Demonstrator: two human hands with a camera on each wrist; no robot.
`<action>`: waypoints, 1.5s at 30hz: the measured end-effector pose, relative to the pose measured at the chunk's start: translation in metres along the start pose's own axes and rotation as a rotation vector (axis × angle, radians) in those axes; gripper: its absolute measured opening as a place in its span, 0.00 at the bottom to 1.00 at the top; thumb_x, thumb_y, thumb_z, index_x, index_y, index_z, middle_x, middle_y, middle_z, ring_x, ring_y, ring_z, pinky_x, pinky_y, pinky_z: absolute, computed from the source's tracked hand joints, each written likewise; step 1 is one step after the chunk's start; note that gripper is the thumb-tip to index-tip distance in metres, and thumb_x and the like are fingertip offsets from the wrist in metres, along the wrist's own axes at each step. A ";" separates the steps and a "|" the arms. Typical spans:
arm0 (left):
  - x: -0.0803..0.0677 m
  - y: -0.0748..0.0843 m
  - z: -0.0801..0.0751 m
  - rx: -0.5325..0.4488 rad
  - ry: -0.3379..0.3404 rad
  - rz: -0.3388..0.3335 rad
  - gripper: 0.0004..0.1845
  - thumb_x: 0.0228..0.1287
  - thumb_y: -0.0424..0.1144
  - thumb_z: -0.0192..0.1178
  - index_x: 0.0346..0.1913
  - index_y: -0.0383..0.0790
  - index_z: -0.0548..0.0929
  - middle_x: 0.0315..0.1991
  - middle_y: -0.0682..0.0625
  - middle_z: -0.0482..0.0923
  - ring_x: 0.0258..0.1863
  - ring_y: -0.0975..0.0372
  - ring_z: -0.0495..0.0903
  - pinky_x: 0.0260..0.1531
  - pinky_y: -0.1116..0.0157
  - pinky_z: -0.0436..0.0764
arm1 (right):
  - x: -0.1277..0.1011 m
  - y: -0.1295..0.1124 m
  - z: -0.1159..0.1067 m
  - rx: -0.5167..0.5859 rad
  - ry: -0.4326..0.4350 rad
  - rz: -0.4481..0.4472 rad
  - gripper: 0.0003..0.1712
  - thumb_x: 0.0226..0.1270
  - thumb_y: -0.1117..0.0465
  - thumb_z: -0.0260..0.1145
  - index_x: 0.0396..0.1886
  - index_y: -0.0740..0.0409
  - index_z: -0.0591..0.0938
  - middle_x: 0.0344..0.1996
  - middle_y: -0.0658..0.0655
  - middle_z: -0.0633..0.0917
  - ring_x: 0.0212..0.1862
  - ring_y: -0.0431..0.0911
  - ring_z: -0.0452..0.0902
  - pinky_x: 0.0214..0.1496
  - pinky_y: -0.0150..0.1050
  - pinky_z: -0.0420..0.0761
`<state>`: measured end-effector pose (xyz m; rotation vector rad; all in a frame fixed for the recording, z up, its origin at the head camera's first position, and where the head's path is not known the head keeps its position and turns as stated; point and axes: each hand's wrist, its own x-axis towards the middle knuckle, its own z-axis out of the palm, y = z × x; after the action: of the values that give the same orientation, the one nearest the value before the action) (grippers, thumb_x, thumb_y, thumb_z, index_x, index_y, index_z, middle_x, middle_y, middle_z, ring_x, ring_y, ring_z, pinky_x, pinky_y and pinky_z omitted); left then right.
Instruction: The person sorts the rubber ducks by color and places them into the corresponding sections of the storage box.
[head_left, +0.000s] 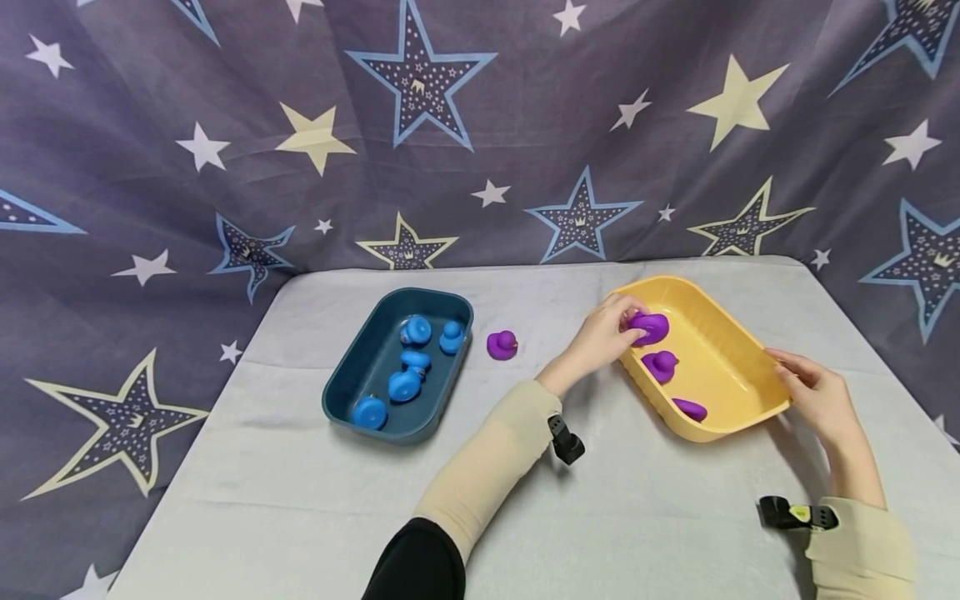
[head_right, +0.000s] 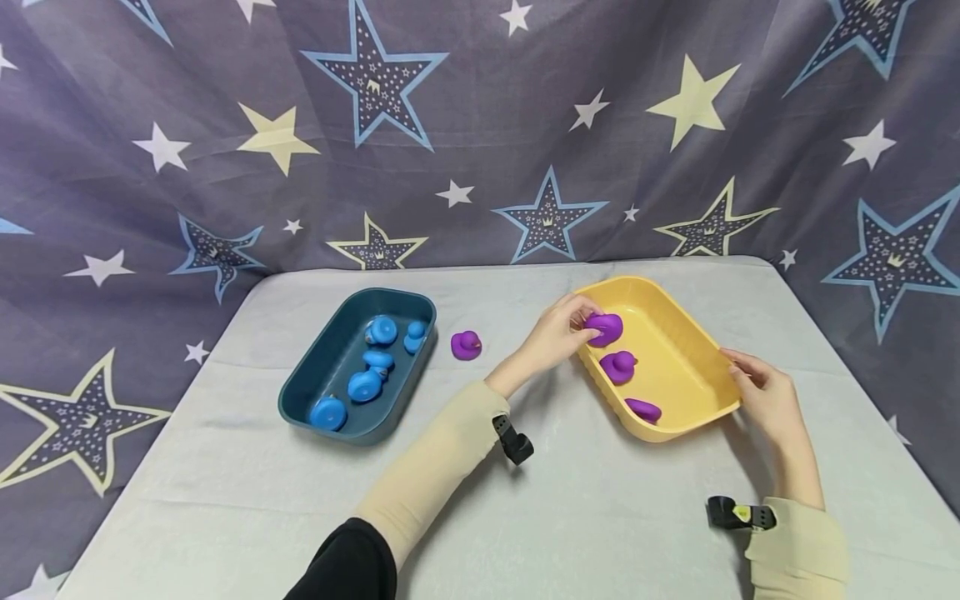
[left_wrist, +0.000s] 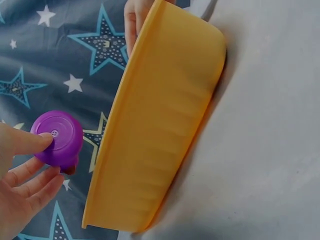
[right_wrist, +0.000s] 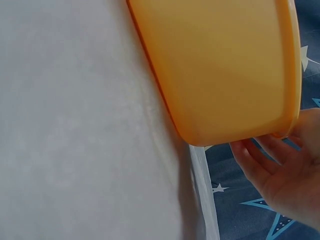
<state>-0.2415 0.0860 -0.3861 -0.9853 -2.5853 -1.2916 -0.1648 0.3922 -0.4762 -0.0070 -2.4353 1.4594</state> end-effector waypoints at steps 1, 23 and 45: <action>0.001 0.000 0.001 -0.005 -0.003 0.001 0.11 0.56 0.31 0.62 0.44 0.35 0.78 0.38 0.45 0.74 0.36 0.62 0.73 0.37 0.80 0.68 | 0.000 0.002 0.000 0.004 -0.002 -0.003 0.22 0.66 0.48 0.55 0.54 0.53 0.78 0.36 0.22 0.75 0.37 0.19 0.70 0.34 0.15 0.70; 0.021 0.001 0.022 0.053 -0.049 -0.041 0.12 0.57 0.33 0.62 0.45 0.39 0.78 0.37 0.49 0.74 0.37 0.66 0.74 0.35 0.83 0.64 | -0.010 -0.046 0.000 0.030 -0.020 0.015 0.17 0.67 0.67 0.53 0.50 0.46 0.80 0.34 0.22 0.74 0.34 0.20 0.70 0.32 0.15 0.70; 0.033 -0.002 0.040 0.063 -0.022 -0.091 0.12 0.56 0.33 0.63 0.44 0.41 0.79 0.38 0.50 0.75 0.36 0.67 0.74 0.35 0.83 0.64 | -0.011 -0.050 -0.001 0.038 -0.013 -0.005 0.19 0.66 0.68 0.53 0.49 0.43 0.81 0.34 0.22 0.74 0.33 0.20 0.69 0.32 0.15 0.69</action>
<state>-0.2604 0.1321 -0.4015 -0.8860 -2.6988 -1.2179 -0.1462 0.3666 -0.4354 0.0167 -2.4158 1.5081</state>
